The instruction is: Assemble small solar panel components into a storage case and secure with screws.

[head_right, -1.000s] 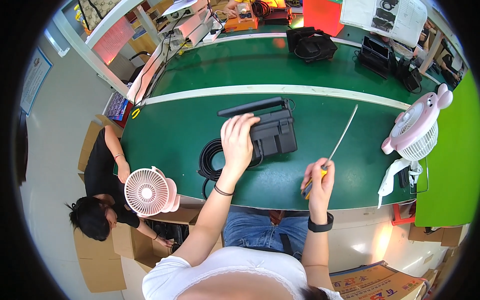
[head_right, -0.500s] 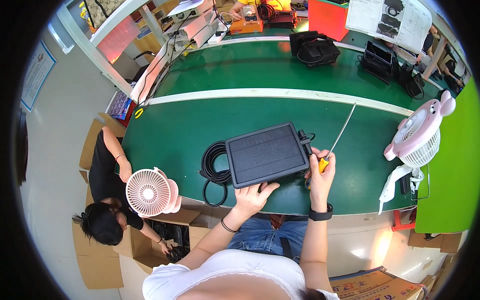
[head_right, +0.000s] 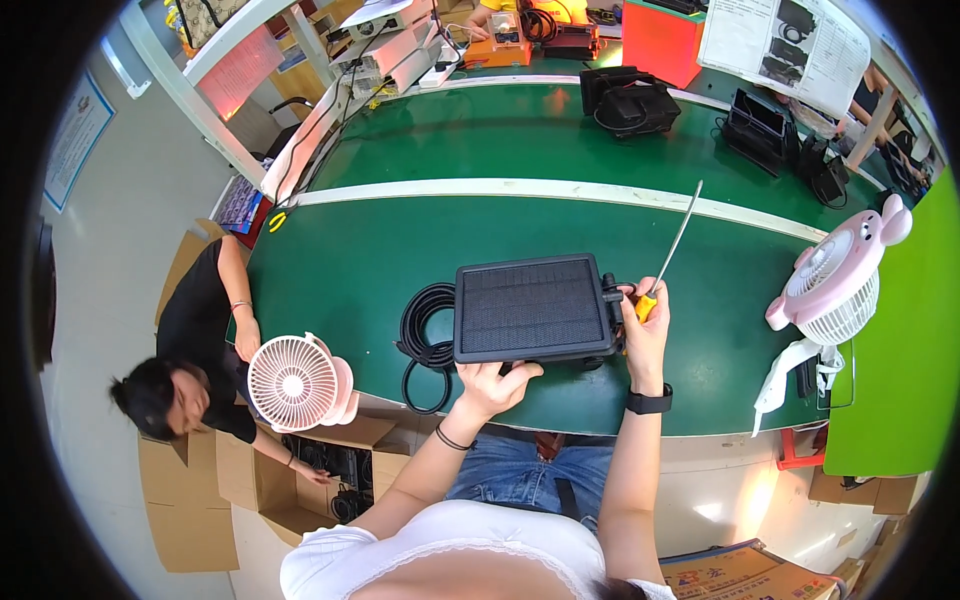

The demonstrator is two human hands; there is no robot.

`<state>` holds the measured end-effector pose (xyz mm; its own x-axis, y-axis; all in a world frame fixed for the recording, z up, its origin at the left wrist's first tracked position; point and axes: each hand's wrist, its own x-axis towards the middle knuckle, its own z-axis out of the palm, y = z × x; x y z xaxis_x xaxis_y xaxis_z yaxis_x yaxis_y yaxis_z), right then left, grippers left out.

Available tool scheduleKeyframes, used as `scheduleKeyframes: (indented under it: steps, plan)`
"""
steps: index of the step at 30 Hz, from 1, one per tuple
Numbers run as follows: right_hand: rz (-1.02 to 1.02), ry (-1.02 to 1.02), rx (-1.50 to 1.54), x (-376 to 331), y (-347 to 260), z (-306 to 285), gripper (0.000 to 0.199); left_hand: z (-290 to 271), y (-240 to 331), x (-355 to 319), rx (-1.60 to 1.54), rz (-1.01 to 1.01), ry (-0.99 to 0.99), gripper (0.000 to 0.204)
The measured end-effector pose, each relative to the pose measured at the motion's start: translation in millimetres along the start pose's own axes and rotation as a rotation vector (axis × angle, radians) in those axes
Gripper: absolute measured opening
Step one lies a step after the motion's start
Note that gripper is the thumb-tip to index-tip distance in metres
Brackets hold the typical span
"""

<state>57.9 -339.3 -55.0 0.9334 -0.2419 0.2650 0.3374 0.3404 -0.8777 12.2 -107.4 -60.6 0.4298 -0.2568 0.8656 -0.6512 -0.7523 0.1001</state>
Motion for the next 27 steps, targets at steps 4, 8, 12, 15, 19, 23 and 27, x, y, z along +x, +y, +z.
scheduleKeyframes:
  steps: [4, 8, 12, 15, 19, 23, 27]
  plan:
    - [0.027, 0.061, 0.025, -9.8, 7.0, -1.4, 0.026, 1.0, 0.8, -2.6, -0.02, 0.003, -0.01, 0.018]
    - [0.07, 0.08, -0.036, -15.9, 1.2, -8.8, 0.032, 5.3, 1.3, -16.3, 0.016, -0.019, 0.007, 0.023]
    - [-0.016, 0.062, 0.031, -17.0, 6.5, -11.6, 0.036, 3.9, 8.1, -20.6, -0.068, -0.091, -0.036, 0.038]
    - [0.024, 0.066, 0.044, -17.2, 5.7, -12.2, 0.037, 6.1, 8.2, -24.7, -0.01, -0.067, -0.044, 0.043]
    - [0.021, 0.113, 0.032, -17.1, 8.2, -12.1, 0.034, 4.5, 4.9, -30.9, 0.174, 0.022, -0.141, 0.045]
    - [-0.058, 0.163, -0.096, -16.3, 9.7, -4.6, 0.033, 7.1, 10.3, -24.6, 0.156, -0.062, -0.106, 0.041]
    - [-0.255, 0.203, -0.234, -17.0, 14.5, -6.8, 0.026, 4.1, 12.5, -24.5, 0.099, -0.087, -0.048, 0.031]
